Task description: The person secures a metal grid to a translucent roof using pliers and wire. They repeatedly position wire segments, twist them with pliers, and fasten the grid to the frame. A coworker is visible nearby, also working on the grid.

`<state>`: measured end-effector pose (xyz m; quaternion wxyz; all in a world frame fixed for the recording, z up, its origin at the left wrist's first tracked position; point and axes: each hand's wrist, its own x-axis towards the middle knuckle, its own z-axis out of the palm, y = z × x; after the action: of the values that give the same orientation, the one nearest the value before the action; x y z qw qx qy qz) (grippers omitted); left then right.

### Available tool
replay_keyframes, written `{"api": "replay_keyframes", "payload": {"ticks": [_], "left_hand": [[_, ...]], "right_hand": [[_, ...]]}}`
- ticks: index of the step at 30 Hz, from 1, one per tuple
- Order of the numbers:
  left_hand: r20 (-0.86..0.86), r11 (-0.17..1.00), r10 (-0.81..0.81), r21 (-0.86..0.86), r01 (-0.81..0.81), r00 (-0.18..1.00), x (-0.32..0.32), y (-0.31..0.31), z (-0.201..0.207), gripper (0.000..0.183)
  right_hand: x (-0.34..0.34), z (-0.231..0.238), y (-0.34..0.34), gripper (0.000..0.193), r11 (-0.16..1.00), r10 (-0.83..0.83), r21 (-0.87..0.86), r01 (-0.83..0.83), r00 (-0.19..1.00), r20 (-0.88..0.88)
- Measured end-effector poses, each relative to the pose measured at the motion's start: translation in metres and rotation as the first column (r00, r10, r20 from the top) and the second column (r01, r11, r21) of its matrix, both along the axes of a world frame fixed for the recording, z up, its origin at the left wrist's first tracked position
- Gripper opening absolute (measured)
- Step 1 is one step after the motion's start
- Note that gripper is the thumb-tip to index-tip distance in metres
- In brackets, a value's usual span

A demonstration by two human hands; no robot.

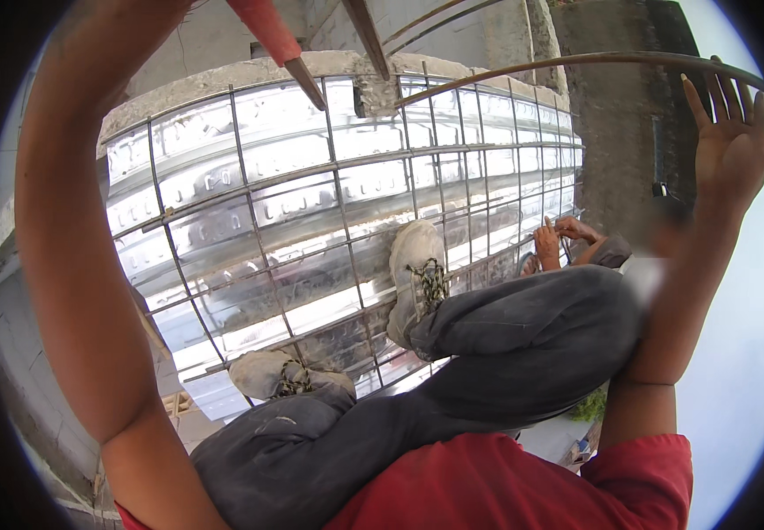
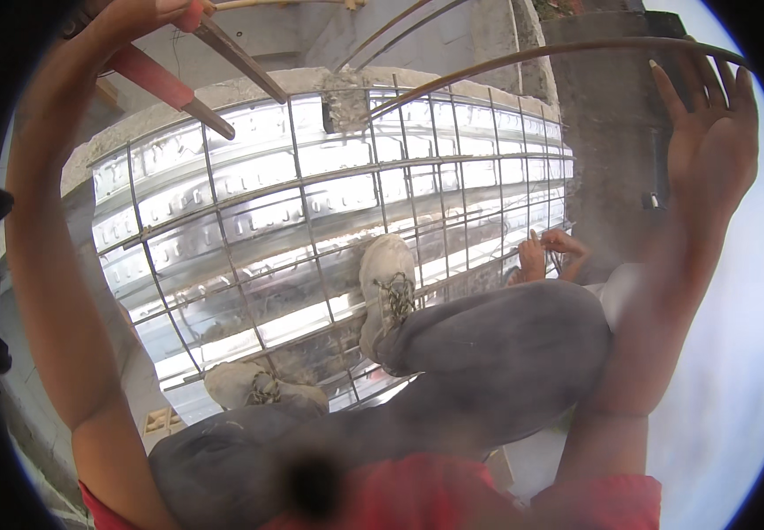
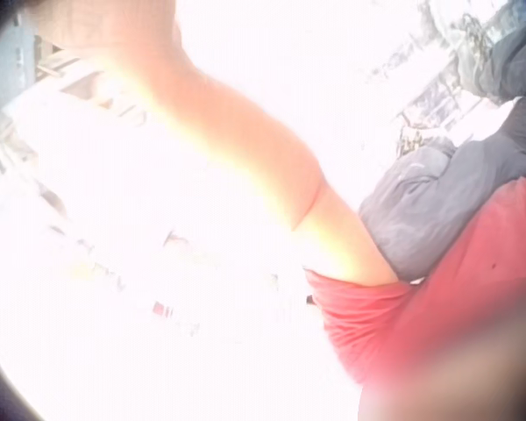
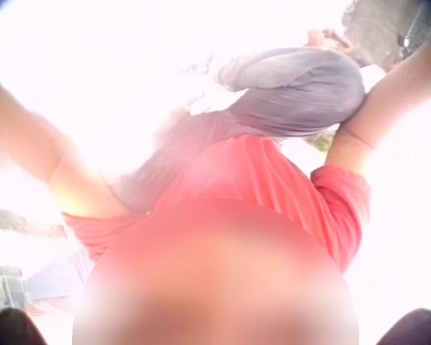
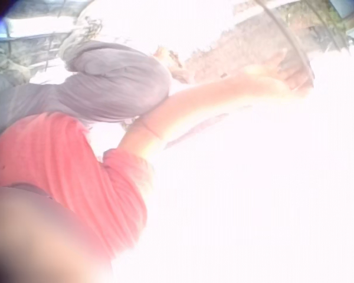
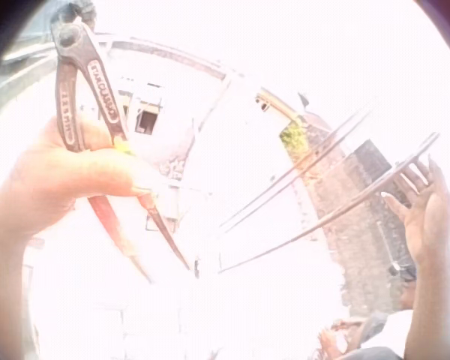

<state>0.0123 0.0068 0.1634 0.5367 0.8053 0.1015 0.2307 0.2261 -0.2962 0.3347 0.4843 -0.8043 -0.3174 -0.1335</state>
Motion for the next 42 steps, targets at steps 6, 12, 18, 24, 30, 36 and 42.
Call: {"api": "replay_keyframes", "payload": {"ticks": [6, 12, 18, 24, 30, 36, 42], "left_hand": [[-0.172, 0.912, 0.238, 0.378, -0.159, 0.956, -0.021, 0.016, 0.027, 0.042], [0.032, 0.963, 0.046, 0.264, -0.053, 0.998, -0.038, 0.0, 0.081, 0.026], [-0.448, 0.699, 0.352, -0.458, -0.549, 0.822, -0.125, -0.059, 0.128, 0.029], [-0.874, 0.388, 0.407, -0.099, -0.916, 0.267, -0.261, -0.156, 0.205, 0.027], [-0.916, 0.269, 0.315, -0.167, -0.948, 0.251, -0.304, -0.229, 0.324, 0.028], [-0.821, 0.602, 0.319, -0.211, -0.77, 0.474, -0.297, -0.228, 0.405, 0.026], [-0.798, 0.692, 0.286, -0.211, -0.691, 0.531, -0.296, -0.21, 0.443, 0.027]], "right_hand": [[0.035, -0.02, 0.011, 0.041, 0.955, -0.043, 0.294, 0.031, 0.998, 0.035], [0.028, -0.025, 0.003, 0.04, 0.811, -0.065, -0.382, 0.443, 0.716, 0.695], [0.018, -0.002, 0.012, 0.032, 0.963, -0.063, 0.229, 0.142, 0.945, -0.322], [0.019, 0.015, 0.011, 0.026, 0.992, -0.016, 0.105, 0.066, 0.909, -0.416], [0.013, 0.055, 0.007, 0.036, 0.971, -0.214, -0.217, 0.104, 0.783, -0.584], [-0.005, 0.116, -0.041, 0.058, 0.863, -0.324, -0.498, -0.086, 0.662, -0.676], [-0.105, 0.15, -0.197, 0.042, 0.802, -0.322, -0.552, -0.228, 0.614, -0.721]]}}
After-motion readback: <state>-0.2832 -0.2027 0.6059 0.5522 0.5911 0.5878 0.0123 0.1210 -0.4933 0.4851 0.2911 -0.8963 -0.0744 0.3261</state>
